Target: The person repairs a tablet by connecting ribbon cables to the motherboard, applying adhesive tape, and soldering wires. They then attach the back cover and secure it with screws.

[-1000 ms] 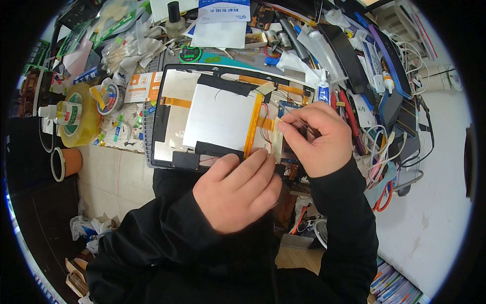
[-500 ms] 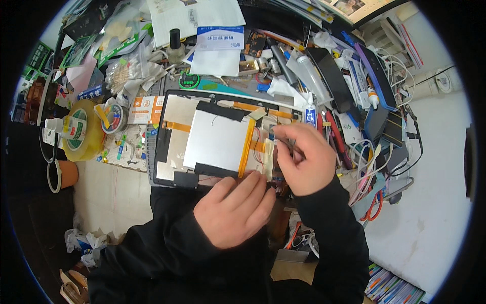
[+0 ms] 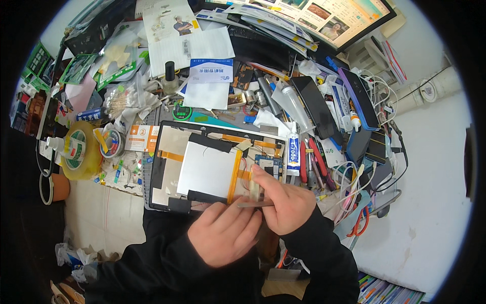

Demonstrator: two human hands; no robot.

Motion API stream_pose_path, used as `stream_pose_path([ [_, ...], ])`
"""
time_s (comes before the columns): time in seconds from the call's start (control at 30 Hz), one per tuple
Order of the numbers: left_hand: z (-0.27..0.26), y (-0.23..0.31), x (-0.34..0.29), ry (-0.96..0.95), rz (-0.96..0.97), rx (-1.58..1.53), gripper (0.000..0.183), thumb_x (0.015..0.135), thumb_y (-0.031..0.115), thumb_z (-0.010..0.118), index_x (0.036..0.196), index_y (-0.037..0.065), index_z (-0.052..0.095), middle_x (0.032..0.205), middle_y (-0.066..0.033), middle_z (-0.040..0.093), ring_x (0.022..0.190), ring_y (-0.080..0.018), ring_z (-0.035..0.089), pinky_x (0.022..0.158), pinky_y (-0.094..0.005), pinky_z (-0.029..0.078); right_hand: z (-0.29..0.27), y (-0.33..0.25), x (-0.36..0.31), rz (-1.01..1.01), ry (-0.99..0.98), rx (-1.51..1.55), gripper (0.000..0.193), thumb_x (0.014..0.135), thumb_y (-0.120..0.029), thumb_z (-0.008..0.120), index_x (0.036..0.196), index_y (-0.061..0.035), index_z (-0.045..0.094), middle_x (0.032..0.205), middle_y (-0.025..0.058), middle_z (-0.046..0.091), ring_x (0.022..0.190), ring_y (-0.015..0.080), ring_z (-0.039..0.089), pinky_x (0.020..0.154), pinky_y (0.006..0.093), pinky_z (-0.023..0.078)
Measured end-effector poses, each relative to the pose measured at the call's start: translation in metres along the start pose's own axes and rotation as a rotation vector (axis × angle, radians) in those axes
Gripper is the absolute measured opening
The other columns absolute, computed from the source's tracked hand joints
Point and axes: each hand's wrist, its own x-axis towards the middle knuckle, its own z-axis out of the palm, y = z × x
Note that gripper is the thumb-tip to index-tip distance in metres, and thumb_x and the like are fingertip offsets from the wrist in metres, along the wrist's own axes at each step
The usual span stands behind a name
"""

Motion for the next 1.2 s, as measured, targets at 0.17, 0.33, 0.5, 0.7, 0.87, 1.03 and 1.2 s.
stream_pose_path([
  [0.17,0.001,0.000,0.002,-0.074,-0.023,-0.023,0.067,0.088,0.044,0.077,0.138,0.004,0.057,0.132,-0.0144,0.067,0.131,-0.0287,0.057,0.104,-0.0406,0.044,-0.003,-0.001,0.002,0.028,0.000,0.050,0.045,0.078,0.004,0.063,0.123,-0.0030,0.065,0.125,0.0115,0.073,0.068,0.0233,0.072,0.058,0.0304,0.055],
  [0.33,0.000,0.004,0.004,-0.104,-0.034,-0.018,0.070,0.089,0.046,0.076,0.141,0.005,0.054,0.135,-0.0155,0.065,0.135,-0.0296,0.054,0.109,-0.0438,0.042,-0.007,0.001,0.002,0.068,-0.046,0.095,0.045,0.080,0.004,0.061,0.124,-0.0042,0.066,0.125,0.0117,0.073,0.070,0.0245,0.073,0.059,0.0316,0.056],
  [0.5,0.003,0.011,-0.006,-0.007,-0.062,0.013,0.058,0.089,0.037,0.077,0.134,0.005,0.062,0.137,-0.0152,0.063,0.137,-0.0297,0.054,0.116,-0.0513,0.037,-0.016,-0.003,-0.003,0.119,-0.067,0.178,0.041,0.088,0.005,0.059,0.128,-0.0021,0.064,0.127,0.0151,0.072,0.087,0.0261,0.077,0.067,0.0313,0.059],
  [0.7,0.017,0.011,-0.055,0.096,-0.030,-0.502,0.030,0.088,0.019,0.079,0.114,0.004,0.075,0.109,-0.0133,0.076,0.099,-0.0248,0.073,0.090,-0.0355,0.057,-0.029,0.008,-0.003,0.272,0.052,0.214,0.037,0.092,0.009,0.055,0.127,0.0004,0.061,0.132,0.0217,0.069,0.113,0.0287,0.073,0.080,0.0303,0.061],
  [0.87,0.031,0.005,-0.085,-0.021,-0.733,-1.115,0.028,0.092,0.016,0.077,0.115,0.001,0.074,0.098,-0.0109,0.078,0.083,-0.0178,0.074,0.081,-0.0276,0.058,-0.023,0.019,0.006,0.161,0.025,0.085,0.033,0.085,0.007,0.058,0.117,-0.0002,0.061,0.130,0.0190,0.070,0.091,0.0263,0.077,0.077,0.0300,0.060],
  [1.03,0.034,-0.005,-0.097,-0.022,-0.901,-1.353,0.030,0.098,0.009,0.070,0.124,-0.005,0.066,0.113,-0.0158,0.075,0.100,-0.0196,0.072,0.094,-0.0303,0.056,-0.011,0.015,0.012,0.110,0.054,-0.054,0.030,0.081,-0.002,0.064,0.110,-0.0053,0.062,0.131,0.0149,0.069,0.081,0.0278,0.073,0.069,0.0342,0.059],
  [1.2,0.028,-0.015,-0.094,0.049,-0.980,-1.621,0.031,0.101,0.011,0.065,0.127,-0.005,0.064,0.118,-0.0188,0.074,0.102,-0.0227,0.073,0.092,-0.0311,0.055,-0.010,0.012,0.015,0.114,0.064,-0.024,0.032,0.081,0.004,0.059,0.112,-0.0021,0.063,0.128,0.0166,0.071,0.077,0.0252,0.074,0.070,0.0304,0.059],
])
